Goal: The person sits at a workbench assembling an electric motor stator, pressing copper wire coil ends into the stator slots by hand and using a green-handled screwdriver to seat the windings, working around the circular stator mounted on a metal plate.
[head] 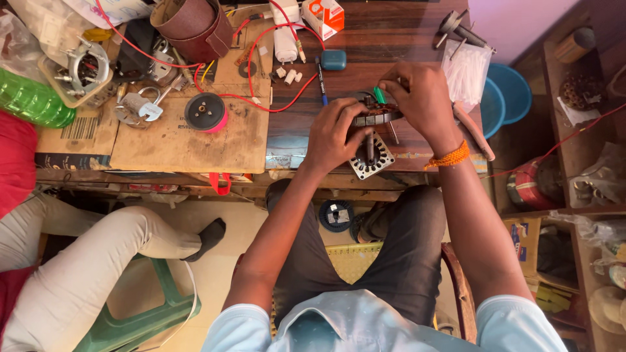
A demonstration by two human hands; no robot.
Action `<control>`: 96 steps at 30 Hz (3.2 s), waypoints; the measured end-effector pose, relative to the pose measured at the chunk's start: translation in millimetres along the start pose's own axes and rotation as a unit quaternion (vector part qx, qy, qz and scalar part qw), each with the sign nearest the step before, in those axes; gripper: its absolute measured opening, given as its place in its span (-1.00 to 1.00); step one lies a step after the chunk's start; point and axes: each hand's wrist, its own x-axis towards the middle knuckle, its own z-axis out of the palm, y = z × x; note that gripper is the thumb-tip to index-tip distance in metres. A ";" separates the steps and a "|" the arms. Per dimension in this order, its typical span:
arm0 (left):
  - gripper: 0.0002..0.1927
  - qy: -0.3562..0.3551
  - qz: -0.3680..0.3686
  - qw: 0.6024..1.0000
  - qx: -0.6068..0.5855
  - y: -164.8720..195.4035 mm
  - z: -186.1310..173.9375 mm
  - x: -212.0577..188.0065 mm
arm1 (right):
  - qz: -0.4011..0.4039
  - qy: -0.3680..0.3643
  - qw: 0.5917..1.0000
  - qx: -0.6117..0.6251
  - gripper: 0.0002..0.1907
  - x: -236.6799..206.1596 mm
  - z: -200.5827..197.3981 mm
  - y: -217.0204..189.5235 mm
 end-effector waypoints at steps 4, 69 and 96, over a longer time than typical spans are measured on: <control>-0.48 -0.071 -0.238 0.967 -0.061 7.6 -2.5 27.0 | 0.023 -0.007 0.999 0.021 -0.94 5.5 5.8 2.8; -0.59 -0.013 0.047 0.998 -0.029 -12.7 9.1 2.2 | 0.122 -0.008 0.992 0.030 -0.93 -85.2 -19.7 -31.1; -0.59 0.011 0.015 0.999 -0.034 -5.3 8.4 -0.8 | 0.082 0.005 0.995 0.047 -0.97 -46.4 -14.6 -39.6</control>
